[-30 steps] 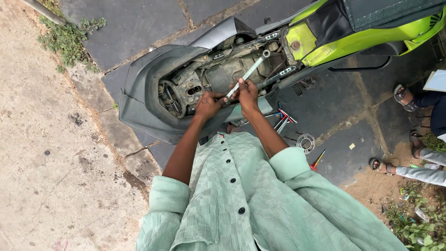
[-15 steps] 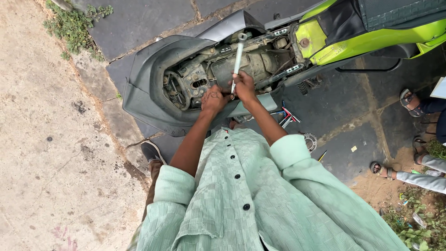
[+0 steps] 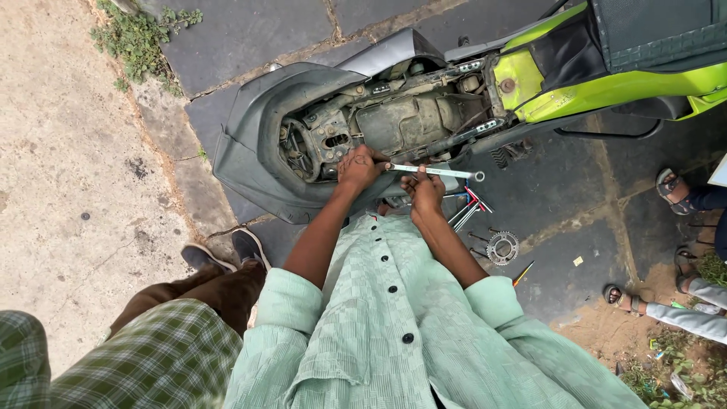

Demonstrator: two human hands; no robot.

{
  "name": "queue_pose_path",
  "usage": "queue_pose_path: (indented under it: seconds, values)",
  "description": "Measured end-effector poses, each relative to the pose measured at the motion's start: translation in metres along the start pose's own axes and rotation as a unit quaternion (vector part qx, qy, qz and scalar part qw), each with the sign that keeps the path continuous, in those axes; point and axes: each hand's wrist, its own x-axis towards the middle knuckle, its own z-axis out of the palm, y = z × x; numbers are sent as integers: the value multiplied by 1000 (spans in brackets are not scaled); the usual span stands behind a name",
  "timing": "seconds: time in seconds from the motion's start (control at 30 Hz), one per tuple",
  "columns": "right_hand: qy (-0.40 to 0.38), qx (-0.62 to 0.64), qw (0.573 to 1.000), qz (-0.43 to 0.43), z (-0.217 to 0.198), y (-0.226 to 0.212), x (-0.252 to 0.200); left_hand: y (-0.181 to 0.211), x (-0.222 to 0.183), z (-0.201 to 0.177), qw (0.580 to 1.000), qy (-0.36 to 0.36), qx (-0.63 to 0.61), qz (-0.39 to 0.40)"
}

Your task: The person uses a combination wrench to loosen and tighten bolts on the exposed floorboard and rear section of a scooter with its body panels removed, repositioning the wrench on different fasteners and steadying the scooter with the other hand. Other people stand nearby on the paved ground while the person works along the scooter frame.

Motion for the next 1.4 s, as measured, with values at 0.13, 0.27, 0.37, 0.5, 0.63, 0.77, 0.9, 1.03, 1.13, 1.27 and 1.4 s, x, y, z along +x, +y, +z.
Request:
queue_pose_path:
  seconds: [0.13,0.27,0.37,0.5,0.63,0.77,0.9,1.03,1.13,1.27,1.4]
  values:
    - [26,29,999,15,11,-3,-3,6,-4,0,1000,-9,-19,-5]
    - [4,-53,998,-31,44,-17,23,4,-5,1,999,14,-30,6]
    - [-108,-216,967,-85,68,-20,51,5,-10,-4,999,28,-31,6]
    - [-312,-397,856,-109,90,-23,71,-5,-5,-1,999,20,-30,-9]
    - [-289,-325,898,-63,75,-32,65,-13,7,0,999,-4,-34,29]
    - [-177,-82,981,-24,35,-26,53,-35,28,8,979,-49,33,193]
    - [-109,103,989,0,2,-16,62,-23,43,17,892,-95,339,283]
    - [-76,156,985,7,-6,-12,60,0,32,6,831,-176,428,307]
    - [-79,152,985,3,-12,-11,63,-47,75,51,799,-82,444,397]
    - [-92,136,986,13,-13,-11,66,-18,52,49,787,-50,472,394]
    - [-81,93,992,21,-7,-17,60,13,27,46,807,-71,462,362]
